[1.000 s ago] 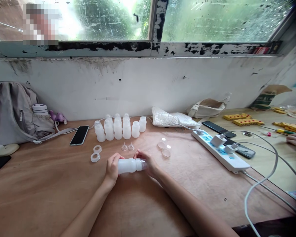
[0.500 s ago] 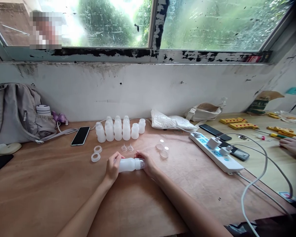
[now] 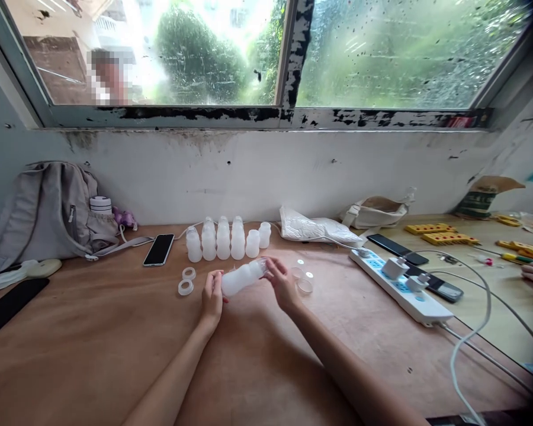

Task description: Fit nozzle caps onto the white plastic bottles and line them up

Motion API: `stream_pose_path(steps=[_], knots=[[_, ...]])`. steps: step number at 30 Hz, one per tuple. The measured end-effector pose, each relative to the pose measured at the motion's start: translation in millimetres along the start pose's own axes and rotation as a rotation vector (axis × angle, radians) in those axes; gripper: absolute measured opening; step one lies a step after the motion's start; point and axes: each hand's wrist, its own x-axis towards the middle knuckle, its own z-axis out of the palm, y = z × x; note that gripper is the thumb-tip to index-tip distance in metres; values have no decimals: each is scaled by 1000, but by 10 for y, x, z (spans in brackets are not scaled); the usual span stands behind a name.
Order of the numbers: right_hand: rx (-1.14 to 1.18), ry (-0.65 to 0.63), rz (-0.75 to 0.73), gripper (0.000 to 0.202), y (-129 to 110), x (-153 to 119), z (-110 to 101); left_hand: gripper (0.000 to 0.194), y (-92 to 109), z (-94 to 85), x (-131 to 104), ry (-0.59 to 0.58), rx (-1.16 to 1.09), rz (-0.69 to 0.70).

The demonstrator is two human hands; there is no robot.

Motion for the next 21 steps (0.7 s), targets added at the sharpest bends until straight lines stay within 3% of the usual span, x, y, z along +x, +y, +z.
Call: stream_pose_path(steps=[4, 9, 13, 16, 21], knots=[[-100, 287, -361, 30, -366, 449, -86, 25, 21, -96, 90, 36, 205, 135], [-498, 386, -597, 39, -679, 1059, -52, 11, 24, -170, 127, 53, 471, 383], [-747, 309, -587, 39, -630, 1471, 73, 13, 8, -184, 121, 43, 657, 475], [-980, 224, -474, 38, -510, 1702, 150, 13, 2, -211, 142, 62, 717, 506], [-1167, 77, -363, 29, -275, 1845, 213, 13, -29, -266, 217, 106, 829, 482]])
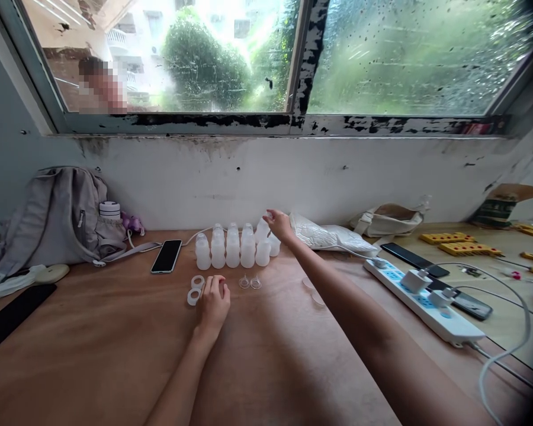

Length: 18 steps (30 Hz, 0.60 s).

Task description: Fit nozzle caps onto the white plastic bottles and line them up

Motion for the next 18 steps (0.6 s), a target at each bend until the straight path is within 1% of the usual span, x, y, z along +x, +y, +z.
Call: stream_pose_path(steps=[3, 7, 13, 18], knots=[[-51, -80, -16, 26, 39, -57, 118, 13, -37, 26, 11, -23, 60, -39], [-104, -154, -26, 30, 98, -124, 214, 12, -44, 43, 5, -39, 104, -40], [-163, -187, -29, 27, 138, -107, 245, 12, -42, 22, -1, -37, 177, -26], [-180, -181, -54, 26, 132, -94, 237, 16, -58, -7, 6, -38, 261, -18]])
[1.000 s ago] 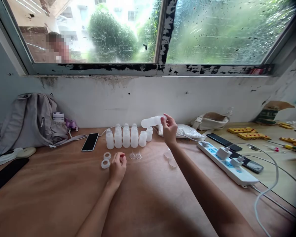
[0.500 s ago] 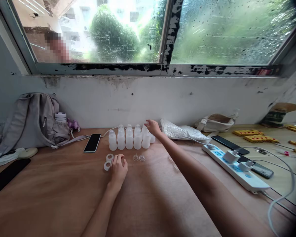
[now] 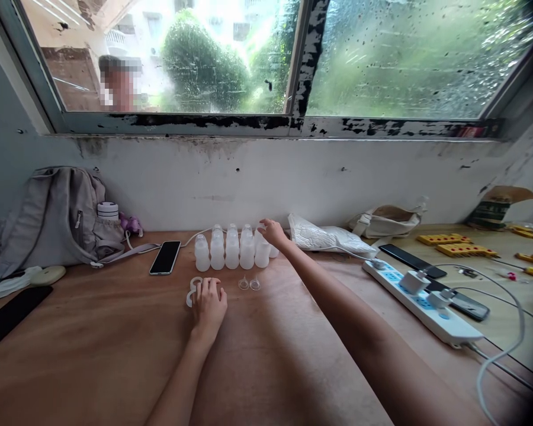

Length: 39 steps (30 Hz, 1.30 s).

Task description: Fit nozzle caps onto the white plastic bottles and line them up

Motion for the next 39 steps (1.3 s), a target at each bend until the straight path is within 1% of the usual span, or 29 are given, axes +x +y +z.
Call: stream_pose_path(steps=[4, 7, 10, 11, 12, 13, 15, 18, 21, 24, 26, 30, 32, 34, 36, 39], knots=[[15, 41, 0, 32, -16, -36, -46, 17, -17, -19, 5, -2, 65, -23], [33, 120, -2, 34, -70, -132, -126, 19, -33, -31, 11, -15, 91, -40], [59, 212, -37, 29, -147, -380, -186, 21, -53, -38, 19, -36, 103, -50], [72, 231, -63, 26, -167, -507, -183, 21, -59, -37, 21, -42, 106, -54], [110, 267, -127, 23, -179, -652, -165, 21, -65, -35, 23, -48, 109, -59], [145, 265, -195, 21, -184, -812, -129, 21, -70, -32, 24, -53, 111, -63], [187, 180, -265, 20, -168, -1148, -17, 21, -75, -20, 23, -69, 118, -70], [198, 49, -246, 25, -106, -1582, 191, 22, -69, 6, 13, -96, 121, -60], [199, -40, -208, 30, -53, -1822, 331, 23, -46, 33, -7, -112, 111, -28], [203, -75, -189, 25, -37, -1880, 363, 23, 4, 51, -39, -128, 55, 42], [228, -70, -164, 19, -38, -1870, 353, 23, 60, 55, -72, -152, -23, 119], [289, -54, -129, 13, -39, -1849, 347, 26, 218, 45, -174, -236, -203, 339], [306, -43, -128, 14, -38, -1853, 357, 27, 294, 32, -231, -278, -250, 445], [319, -34, -135, 15, -38, -1862, 362, 29, 350, 20, -276, -308, -259, 520], [335, -30, -143, 16, -41, -1869, 356, 30, 376, 14, -297, -311, -238, 542], [363, -25, -142, 15, -50, -1871, 323, 32, 352, 30, -287, -262, -180, 461]])
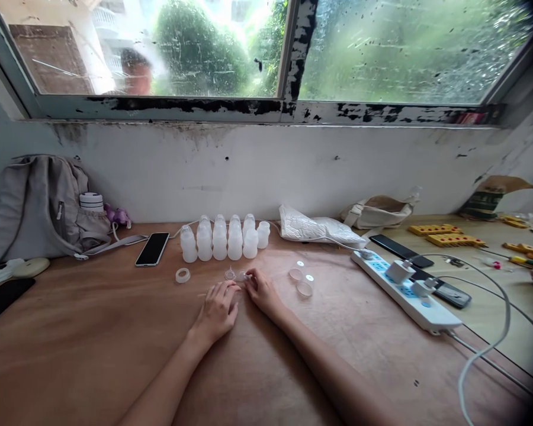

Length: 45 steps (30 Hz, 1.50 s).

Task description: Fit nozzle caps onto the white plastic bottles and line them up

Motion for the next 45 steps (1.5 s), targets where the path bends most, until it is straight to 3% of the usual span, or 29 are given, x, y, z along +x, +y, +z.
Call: stream_pose_path(steps=[5, 8, 14, 19, 31, 38, 41, 45], knots=[[25, 20, -13, 16, -42, 3, -54, 33, -175, 51, 4, 44, 94, -242], [46, 24, -19, 18, -53, -1, -64, 26, -257, 66, 6, 54, 106, -316], [68, 6, -17, 23, -50, -8, -65, 24, -244, 36, 41, 168, -195, -263], [60, -18, -31, 26, -68, -5, -72, 25, -225, 54, 67, 217, -430, -306], [111, -55, -101, 36, -115, -31, -82, 36, -311, 109, 70, 188, -431, -310], [193, -119, -177, 44, -267, -121, -40, 36, -285, 109, 59, 162, -406, -260], [330, -129, -85, 43, -380, -172, -13, 37, -255, 96, 53, 151, -399, -240], [713, -156, 161, 40, -487, -182, 0, 38, -215, 70, 55, 153, -388, -199]])
